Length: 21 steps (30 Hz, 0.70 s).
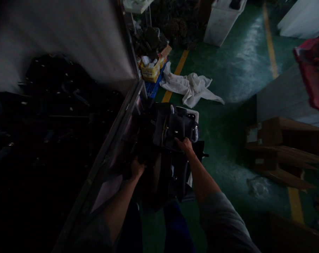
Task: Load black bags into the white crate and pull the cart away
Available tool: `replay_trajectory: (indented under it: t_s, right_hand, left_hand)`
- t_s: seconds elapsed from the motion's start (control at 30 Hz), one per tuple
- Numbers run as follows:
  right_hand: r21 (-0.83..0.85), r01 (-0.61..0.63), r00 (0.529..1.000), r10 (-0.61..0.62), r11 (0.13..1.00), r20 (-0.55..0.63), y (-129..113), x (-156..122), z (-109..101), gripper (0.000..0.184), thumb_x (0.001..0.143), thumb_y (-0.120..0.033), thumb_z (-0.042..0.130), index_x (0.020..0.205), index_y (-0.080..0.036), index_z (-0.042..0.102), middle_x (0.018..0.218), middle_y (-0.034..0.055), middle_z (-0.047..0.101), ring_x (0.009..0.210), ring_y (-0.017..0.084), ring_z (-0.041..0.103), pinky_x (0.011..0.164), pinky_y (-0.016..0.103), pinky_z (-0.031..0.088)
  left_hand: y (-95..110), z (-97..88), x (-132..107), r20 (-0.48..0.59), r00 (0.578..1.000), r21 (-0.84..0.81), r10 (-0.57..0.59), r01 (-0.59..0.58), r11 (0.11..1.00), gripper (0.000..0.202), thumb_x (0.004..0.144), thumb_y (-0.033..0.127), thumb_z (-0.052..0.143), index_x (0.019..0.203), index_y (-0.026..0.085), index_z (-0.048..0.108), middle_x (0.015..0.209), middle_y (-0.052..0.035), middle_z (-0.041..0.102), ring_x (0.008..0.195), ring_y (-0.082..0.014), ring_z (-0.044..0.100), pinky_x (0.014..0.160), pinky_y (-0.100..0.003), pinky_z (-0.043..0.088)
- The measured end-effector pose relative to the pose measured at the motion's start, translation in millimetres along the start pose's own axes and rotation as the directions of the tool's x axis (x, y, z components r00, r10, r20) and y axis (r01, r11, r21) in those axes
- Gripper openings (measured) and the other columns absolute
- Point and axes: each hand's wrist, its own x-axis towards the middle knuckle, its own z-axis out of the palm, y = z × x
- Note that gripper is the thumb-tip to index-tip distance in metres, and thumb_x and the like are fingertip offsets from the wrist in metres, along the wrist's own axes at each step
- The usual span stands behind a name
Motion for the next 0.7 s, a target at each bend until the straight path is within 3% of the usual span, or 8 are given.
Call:
replay_trajectory:
  t_s: [0.1,0.2,0.23,0.3,0.4,0.5,0.6,0.7]
  right_hand:
    - [0.075,0.028,0.99,-0.017,0.997,-0.143,14,-36,-8,0.08,0.088,-0.074,0.069,0.134,-0.009,0.069,0.12,0.0217,0.078,0.11,0.033,0.074,0.095,0.042,0.057]
    - [0.214,0.019,0.938,0.057,0.977,-0.341,50,-89,-12,0.081,0.086,-0.076,0.067,0.138,-0.013,0.067,0.118,0.0167,0.079,0.106,0.031,0.076,0.094,0.042,0.058]
    - [0.258,0.002,0.917,0.101,0.966,-0.386,67,-109,-12,0.08,0.085,-0.076,0.066,0.135,-0.013,0.067,0.115,0.0162,0.08,0.104,0.031,0.076,0.091,0.042,0.059]
    - [0.282,-0.086,0.885,0.204,0.955,-0.419,105,-151,-10,0.075,0.084,-0.075,0.064,0.124,-0.013,0.071,0.11,0.018,0.081,0.103,0.033,0.077,0.089,0.042,0.06]
    - [0.184,-0.262,0.893,0.31,0.947,-0.325,165,-208,-4,0.061,0.083,-0.074,0.059,0.103,-0.019,0.075,0.101,0.0195,0.082,0.108,0.041,0.077,0.092,0.05,0.061]
    - [0.114,-0.293,0.921,0.313,0.949,-0.233,214,-251,7,0.053,0.079,-0.076,0.057,0.088,-0.028,0.077,0.095,0.0168,0.083,0.105,0.046,0.078,0.087,0.057,0.064]
    - [0.144,-0.297,0.933,0.319,0.944,-0.167,240,-277,16,0.05,0.069,-0.079,0.061,0.084,-0.035,0.079,0.087,0.0138,0.082,0.099,0.049,0.079,0.073,0.06,0.065]
    - [0.158,-0.317,0.94,0.332,0.935,-0.078,248,-290,21,0.056,0.066,-0.084,0.059,0.081,-0.034,0.078,0.084,0.0148,0.082,0.095,0.048,0.08,0.069,0.055,0.066]
  left_hand:
    - [11,2.6,-14,-0.113,0.99,0.029,0.087,-0.085,0.996,0.063,0.086,0.014,0.073,0.147,0.007,0.058,0.147,-0.0263,0.064,0.147,-0.0356,0.057,0.125,-0.05,0.044]
    - [21,3.2,-49,-0.283,0.929,0.097,0.239,-0.22,0.971,0.064,0.098,0.025,0.062,0.158,0.009,0.048,0.164,-0.0271,0.047,0.158,-0.0374,0.041,0.131,-0.057,0.035]
    - [22,3.6,-62,-0.285,0.916,0.124,0.284,-0.259,0.958,0.065,0.102,0.03,0.058,0.163,0.012,0.044,0.17,-0.0254,0.042,0.161,-0.0373,0.036,0.132,-0.059,0.033]
    - [21,6.8,-84,-0.165,0.926,0.164,0.339,-0.313,0.936,0.069,0.106,0.04,0.051,0.17,0.019,0.035,0.179,-0.0196,0.029,0.168,-0.0377,0.022,0.135,-0.064,0.025]
    - [15,20.4,-94,0.065,0.943,0.214,0.326,-0.332,0.919,0.073,0.106,0.047,0.047,0.174,0.023,0.031,0.184,-0.0152,0.015,0.171,-0.0419,0.004,0.133,-0.075,0.014]
    - [9,38.0,-80,0.118,0.948,0.26,0.297,-0.318,0.912,0.073,0.107,0.047,0.044,0.172,0.017,0.034,0.184,-0.0186,0.01,0.17,-0.0441,-0.001,0.132,-0.077,0.011]
    - [10,45.0,-68,0.127,0.946,0.276,0.3,-0.324,0.905,0.074,0.107,0.048,0.044,0.172,0.013,0.033,0.183,-0.0216,0.007,0.169,-0.0452,-0.002,0.133,-0.076,0.012]
    - [14,33.0,-72,0.155,0.939,0.239,0.309,-0.339,0.91,0.077,0.107,0.05,0.045,0.172,0.011,0.031,0.183,-0.0229,0.004,0.169,-0.0448,-0.004,0.134,-0.074,0.012]
